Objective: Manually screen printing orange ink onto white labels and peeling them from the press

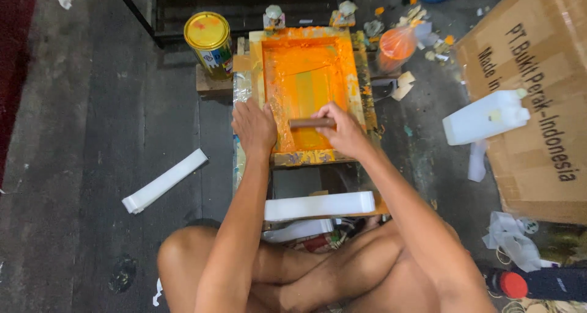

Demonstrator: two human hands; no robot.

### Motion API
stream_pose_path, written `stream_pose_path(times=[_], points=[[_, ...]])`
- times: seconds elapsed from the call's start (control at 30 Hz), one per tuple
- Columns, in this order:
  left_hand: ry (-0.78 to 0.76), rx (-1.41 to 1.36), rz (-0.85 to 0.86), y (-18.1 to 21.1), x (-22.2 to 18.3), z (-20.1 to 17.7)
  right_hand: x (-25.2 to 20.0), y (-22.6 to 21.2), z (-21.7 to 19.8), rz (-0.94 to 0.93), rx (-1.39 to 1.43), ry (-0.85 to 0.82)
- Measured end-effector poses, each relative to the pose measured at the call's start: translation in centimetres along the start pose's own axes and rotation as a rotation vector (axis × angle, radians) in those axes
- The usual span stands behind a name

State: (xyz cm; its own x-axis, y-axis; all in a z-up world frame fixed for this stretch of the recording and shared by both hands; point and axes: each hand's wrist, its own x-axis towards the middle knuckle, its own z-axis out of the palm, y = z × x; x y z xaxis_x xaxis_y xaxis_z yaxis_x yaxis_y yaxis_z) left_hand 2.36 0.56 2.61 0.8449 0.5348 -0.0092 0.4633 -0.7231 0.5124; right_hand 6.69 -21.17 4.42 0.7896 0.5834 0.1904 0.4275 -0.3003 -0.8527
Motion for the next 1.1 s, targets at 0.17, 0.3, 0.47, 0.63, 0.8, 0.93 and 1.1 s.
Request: stream_pose_path(times=[0.17, 0.3, 0.47, 0.63, 0.8, 0.93, 1.1], points=[[0.047, -0.01, 0.003, -1.8, -3.5, 1.1, -3.2, -3.6, -0.5, 0.168, -0.089, -0.066], [0.018, -0.019, -0.023, -2.9, -4.7, 1.8, -3.9, -4.3, -1.1, 0.294, -0.122, -0.173], [0.005, -0.005, -0.028, -3.2, -4.9, 1.8, -2.9, -4.8, -1.4, 0.399, -0.148, -0.19], [0.009, 0.01, -0.033, -2.5, -3.8, 1.9, -1.7, -2.7, -1.7, 0.426, -0.08, -0.184], [-0.003, 0.033, -0.015, -0.9, -1.3, 0.8, 1.2, -1.2, -2.6, 0.375, 0.025, -0.142], [0.007, 0.068, -0.017, -0.2, 2.1, 1.4, 5.4, 1.8, -2.7, 0.293, -0.001, -0.082], [0.118, 0.104, 0.03, 0.7, 5.9, 2.5, 9.8, 4.2, -2.5, 0.04, -0.176, 0.106]])
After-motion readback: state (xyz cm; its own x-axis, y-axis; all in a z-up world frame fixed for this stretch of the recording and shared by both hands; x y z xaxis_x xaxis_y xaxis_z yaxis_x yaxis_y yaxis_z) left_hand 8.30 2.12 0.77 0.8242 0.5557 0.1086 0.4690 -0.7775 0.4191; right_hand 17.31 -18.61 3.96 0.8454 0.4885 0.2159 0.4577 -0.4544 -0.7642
